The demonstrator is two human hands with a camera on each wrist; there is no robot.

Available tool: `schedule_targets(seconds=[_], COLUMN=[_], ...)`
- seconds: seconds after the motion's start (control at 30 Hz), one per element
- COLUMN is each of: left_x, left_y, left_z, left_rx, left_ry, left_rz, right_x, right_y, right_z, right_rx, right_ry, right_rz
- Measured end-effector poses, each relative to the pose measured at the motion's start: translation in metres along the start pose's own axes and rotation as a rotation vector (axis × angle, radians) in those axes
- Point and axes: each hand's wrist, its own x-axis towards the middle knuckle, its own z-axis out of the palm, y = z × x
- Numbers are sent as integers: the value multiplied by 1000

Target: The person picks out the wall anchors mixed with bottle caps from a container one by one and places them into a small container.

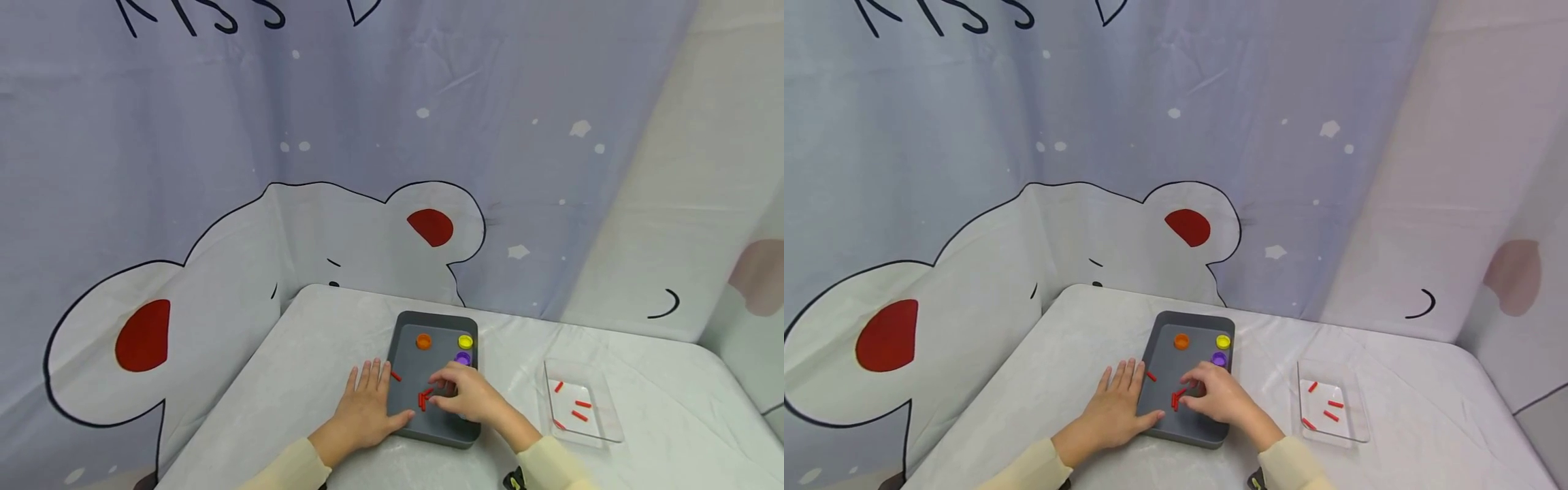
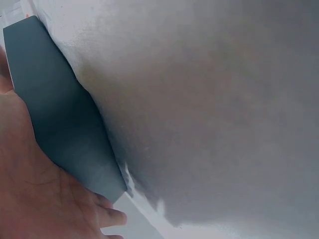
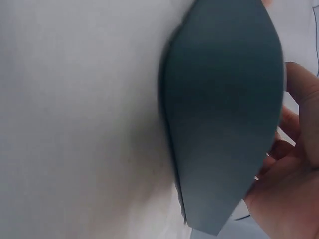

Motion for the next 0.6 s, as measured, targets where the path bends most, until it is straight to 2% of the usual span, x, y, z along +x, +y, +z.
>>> schedule_targets(seconds=[0.13,0.6], left_x=[0,-1], left_y=[0,1], left_z=[1,-4], left_rx=[7,-1], left_ry=[5,0], left_rz=[2,0], right_x=[2,8], right_y=[0,-6], right_z=[7,19], right_rx=[-60,-275], right_ry=[-23,-58], right_rz=[-13,35])
